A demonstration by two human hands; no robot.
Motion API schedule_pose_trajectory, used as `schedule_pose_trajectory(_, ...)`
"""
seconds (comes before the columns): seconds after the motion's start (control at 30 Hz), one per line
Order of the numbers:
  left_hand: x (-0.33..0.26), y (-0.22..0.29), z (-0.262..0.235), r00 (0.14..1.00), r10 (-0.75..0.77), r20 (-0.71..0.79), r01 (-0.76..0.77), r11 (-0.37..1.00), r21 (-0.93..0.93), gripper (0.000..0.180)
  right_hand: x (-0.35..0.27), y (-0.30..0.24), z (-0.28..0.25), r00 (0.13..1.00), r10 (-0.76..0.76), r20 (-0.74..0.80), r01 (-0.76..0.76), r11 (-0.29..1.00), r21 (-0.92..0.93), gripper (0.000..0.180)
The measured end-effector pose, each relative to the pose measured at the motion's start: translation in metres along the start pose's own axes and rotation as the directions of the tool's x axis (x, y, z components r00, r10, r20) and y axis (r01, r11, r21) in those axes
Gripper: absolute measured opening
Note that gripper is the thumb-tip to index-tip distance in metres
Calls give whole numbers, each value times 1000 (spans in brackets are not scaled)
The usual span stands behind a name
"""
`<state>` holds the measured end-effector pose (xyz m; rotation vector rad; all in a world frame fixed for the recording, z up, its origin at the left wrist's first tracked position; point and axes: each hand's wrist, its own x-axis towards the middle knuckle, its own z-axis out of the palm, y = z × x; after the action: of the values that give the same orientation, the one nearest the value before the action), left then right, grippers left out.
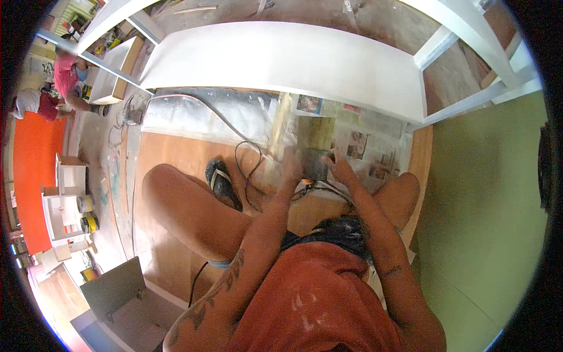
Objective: Using a power sander to sand the top surface and edges of a white wooden shelf unit.
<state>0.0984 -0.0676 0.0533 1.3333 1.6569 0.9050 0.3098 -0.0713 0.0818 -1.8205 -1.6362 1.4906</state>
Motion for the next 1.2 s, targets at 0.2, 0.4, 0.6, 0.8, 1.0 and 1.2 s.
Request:
schedule_pose_trajectory(0.2, -5, 5, -1, 999, 26, -21, -25, 998, 55, 34, -1, 0, 8, 993, 24, -114, -44, 984, -175, 82)
schedule_pose_trajectory(0.4, -5, -5, 0, 997, 53, -51, -55, 998, -27, 33, 4, 1, 7, 996, -64, -60, 55, 989, -140, 81)
schedule_pose_trajectory(0.6, -4, -10, -11, 999, 16, 31, -16, 1000, -4, 33, 8, 9, 6, 993, -87, -81, 78, 991, -105, 80)
schedule_pose_trajectory(0.8, 9, -4, -40, 889, -160, 429, 314, 895, -317, 41, 13, 15, -14, 999, -47, -3, 47, 996, -79, 68)
schedule_pose_trajectory(1.0, 18, -8, -51, 776, -156, 611, 470, 790, -395, 43, 0, -9, -23, 996, -71, -55, 62, 987, -147, 68)
schedule_pose_trajectory(1.2, 27, -6, -56, 751, -204, 628, 506, 788, -350, 36, -1, -19, -41, 998, -57, -33, 60, 995, 78, 52)
